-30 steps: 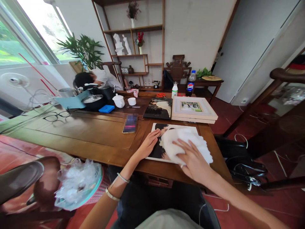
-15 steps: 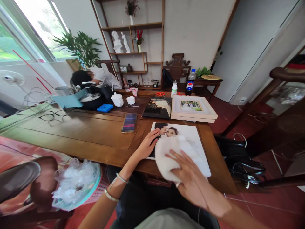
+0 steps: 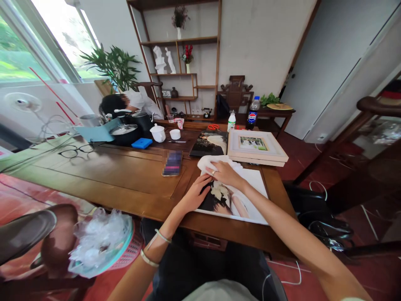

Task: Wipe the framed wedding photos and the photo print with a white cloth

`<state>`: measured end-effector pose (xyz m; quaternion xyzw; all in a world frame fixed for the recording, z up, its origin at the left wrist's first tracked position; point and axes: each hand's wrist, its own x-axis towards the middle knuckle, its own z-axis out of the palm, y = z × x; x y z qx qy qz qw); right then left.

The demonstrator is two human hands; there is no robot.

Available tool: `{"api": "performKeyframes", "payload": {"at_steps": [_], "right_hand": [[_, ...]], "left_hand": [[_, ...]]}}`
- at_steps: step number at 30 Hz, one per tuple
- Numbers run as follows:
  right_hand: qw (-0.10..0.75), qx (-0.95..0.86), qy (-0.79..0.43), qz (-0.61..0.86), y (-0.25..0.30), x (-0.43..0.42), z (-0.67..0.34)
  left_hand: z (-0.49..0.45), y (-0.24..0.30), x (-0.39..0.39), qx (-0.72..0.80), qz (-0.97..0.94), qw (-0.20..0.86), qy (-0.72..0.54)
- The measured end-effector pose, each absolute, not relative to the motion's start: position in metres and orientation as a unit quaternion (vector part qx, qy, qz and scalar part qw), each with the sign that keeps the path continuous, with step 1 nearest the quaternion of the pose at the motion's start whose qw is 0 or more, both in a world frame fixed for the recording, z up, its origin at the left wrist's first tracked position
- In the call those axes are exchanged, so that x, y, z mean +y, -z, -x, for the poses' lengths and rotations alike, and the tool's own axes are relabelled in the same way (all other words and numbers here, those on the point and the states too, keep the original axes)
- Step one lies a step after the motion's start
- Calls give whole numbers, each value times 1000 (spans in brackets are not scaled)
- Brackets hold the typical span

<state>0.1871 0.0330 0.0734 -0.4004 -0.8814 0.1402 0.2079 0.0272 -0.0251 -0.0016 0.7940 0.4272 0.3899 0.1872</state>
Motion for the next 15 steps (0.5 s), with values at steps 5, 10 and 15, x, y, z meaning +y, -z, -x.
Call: {"api": "performKeyframes", "payload": {"at_steps": [5,10,15], "right_hand": [[198,-896,-123,377,-67,28,-198],[209,-877,-58,430,-52,5,-286],[204,-876,-17,437,-37,-14,-336]], "left_hand": [[-26,0,-25,427,-794,194,-388],[-25,-2,-21,399,-794,208,-410],[-28,-7,-15,412,-786,189,-421]]}}
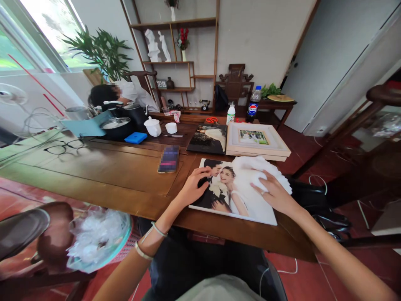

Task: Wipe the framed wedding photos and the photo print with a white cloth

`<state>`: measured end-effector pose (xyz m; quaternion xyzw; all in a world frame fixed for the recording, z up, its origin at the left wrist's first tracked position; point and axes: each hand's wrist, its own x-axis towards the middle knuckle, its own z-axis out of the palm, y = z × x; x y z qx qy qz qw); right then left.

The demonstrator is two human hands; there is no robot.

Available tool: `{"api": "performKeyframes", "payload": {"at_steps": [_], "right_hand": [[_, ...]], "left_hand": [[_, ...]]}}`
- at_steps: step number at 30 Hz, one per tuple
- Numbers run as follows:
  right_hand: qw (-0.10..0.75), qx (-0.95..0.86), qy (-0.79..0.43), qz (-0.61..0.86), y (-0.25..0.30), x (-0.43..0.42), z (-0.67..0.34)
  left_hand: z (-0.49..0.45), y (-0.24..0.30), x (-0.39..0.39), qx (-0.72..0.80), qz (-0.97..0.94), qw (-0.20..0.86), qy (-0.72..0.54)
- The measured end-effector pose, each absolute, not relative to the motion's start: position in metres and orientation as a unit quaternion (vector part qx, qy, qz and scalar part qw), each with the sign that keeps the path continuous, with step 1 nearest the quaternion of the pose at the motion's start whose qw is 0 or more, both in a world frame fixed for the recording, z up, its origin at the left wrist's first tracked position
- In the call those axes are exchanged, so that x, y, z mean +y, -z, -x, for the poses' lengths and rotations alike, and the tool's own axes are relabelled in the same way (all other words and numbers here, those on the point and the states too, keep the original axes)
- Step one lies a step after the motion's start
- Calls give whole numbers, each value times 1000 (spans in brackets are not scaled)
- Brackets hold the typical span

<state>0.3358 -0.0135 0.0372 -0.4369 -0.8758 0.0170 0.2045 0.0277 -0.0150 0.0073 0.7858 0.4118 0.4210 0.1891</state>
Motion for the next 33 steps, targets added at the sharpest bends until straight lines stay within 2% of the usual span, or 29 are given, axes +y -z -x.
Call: {"api": "performKeyframes", "payload": {"at_steps": [7,16,19,27,33], "right_hand": [[204,-891,8,405,-42,-26,-318],[155,-937,-95,299,-56,-108,-278],[169,-927,-86,323,-55,-99,-289],[228,-870,26,437,-45,-9,-332],[169,-906,-4,388,-47,-73,-306]], "left_hand": [[-31,-2,-13,417,-789,207,-402],[-29,-2,-12,425,-795,205,-381],[-29,-2,-13,425,-793,209,-384],[-28,1,-12,421,-791,211,-390],[-28,1,-12,422,-792,212,-388]]}}
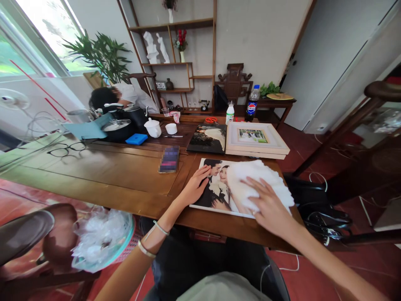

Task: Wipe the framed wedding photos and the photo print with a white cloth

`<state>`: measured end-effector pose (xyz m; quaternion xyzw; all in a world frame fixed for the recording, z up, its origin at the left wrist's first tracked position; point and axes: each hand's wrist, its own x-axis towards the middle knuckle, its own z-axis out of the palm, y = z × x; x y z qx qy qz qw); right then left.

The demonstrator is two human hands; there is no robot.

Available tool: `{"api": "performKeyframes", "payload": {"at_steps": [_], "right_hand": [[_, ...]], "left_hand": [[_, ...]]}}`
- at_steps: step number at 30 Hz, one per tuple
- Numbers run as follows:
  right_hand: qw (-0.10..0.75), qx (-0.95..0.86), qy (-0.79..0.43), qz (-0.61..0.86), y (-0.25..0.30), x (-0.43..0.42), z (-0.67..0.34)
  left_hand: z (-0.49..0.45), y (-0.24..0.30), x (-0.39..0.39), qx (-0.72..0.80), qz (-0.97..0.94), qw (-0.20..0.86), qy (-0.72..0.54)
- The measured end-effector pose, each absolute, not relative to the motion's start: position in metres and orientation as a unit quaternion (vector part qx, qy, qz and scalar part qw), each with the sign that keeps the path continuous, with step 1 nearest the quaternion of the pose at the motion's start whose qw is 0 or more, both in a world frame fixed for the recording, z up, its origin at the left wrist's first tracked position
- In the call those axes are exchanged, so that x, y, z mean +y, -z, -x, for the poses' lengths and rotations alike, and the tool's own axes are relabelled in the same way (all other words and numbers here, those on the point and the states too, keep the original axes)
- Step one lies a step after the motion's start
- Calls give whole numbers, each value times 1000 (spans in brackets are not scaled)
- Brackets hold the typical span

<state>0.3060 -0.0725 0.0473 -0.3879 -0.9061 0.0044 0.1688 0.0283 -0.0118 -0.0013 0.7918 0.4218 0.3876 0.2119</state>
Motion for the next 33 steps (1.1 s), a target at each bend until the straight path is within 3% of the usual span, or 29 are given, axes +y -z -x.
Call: {"api": "performKeyframes", "payload": {"at_steps": [6,12,17,27,33], "right_hand": [[144,-938,-72,307,-51,-127,-291],[192,-902,-15,386,-45,-38,-316],[172,-881,46,439,-40,8,-326],[98,-917,-36,385,-56,-148,-291],[122,-919,-25,375,-53,-104,-298]], "left_hand": [[-28,0,-12,419,-792,211,-390],[-27,1,-13,426,-791,217,-382],[-27,2,-13,422,-793,216,-381],[-27,3,-10,427,-792,211,-381],[-24,4,-9,419,-797,218,-376]]}}
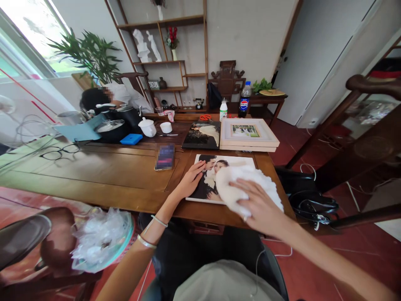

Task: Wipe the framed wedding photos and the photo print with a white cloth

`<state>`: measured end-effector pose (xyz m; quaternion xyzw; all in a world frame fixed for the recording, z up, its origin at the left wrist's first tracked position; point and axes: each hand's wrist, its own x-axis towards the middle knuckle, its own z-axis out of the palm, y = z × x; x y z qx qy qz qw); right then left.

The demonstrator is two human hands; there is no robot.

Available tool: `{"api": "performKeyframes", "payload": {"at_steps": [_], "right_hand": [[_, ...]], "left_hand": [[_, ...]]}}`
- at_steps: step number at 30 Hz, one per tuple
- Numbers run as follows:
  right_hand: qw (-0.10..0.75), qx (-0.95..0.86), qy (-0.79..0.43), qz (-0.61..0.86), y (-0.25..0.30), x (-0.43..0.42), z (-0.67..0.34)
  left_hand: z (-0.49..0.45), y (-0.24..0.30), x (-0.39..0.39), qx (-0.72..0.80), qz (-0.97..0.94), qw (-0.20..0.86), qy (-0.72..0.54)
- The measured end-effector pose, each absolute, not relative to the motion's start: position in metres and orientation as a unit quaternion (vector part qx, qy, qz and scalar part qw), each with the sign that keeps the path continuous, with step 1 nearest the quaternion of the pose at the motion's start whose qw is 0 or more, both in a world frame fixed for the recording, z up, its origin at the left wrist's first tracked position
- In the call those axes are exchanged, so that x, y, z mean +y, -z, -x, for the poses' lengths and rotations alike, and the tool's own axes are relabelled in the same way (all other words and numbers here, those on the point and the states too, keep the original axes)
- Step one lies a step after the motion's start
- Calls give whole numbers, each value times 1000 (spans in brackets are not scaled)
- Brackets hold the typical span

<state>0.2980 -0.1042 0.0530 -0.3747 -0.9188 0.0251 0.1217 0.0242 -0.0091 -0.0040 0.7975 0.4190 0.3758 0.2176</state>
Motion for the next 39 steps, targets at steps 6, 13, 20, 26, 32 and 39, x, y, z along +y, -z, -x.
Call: {"api": "performKeyframes", "payload": {"at_steps": [6,13,20,26,32,39], "right_hand": [[138,-876,38,460,-49,5,-312],[99,-916,36,388,-51,-46,-304],[84,-927,-39,363,-58,-126,-290],[114,-893,34,434,-50,-38,-298],[112,-869,89,473,-45,5,-286],[97,-919,18,382,-48,-80,-265]], "left_hand": [[-25,2,-11,417,-799,222,-370],[-26,6,-9,418,-794,220,-383],[-25,6,-9,423,-793,223,-377],[-25,7,-9,415,-797,221,-378],[-23,11,-6,411,-797,209,-391],[-22,12,-5,417,-794,208,-390]]}}
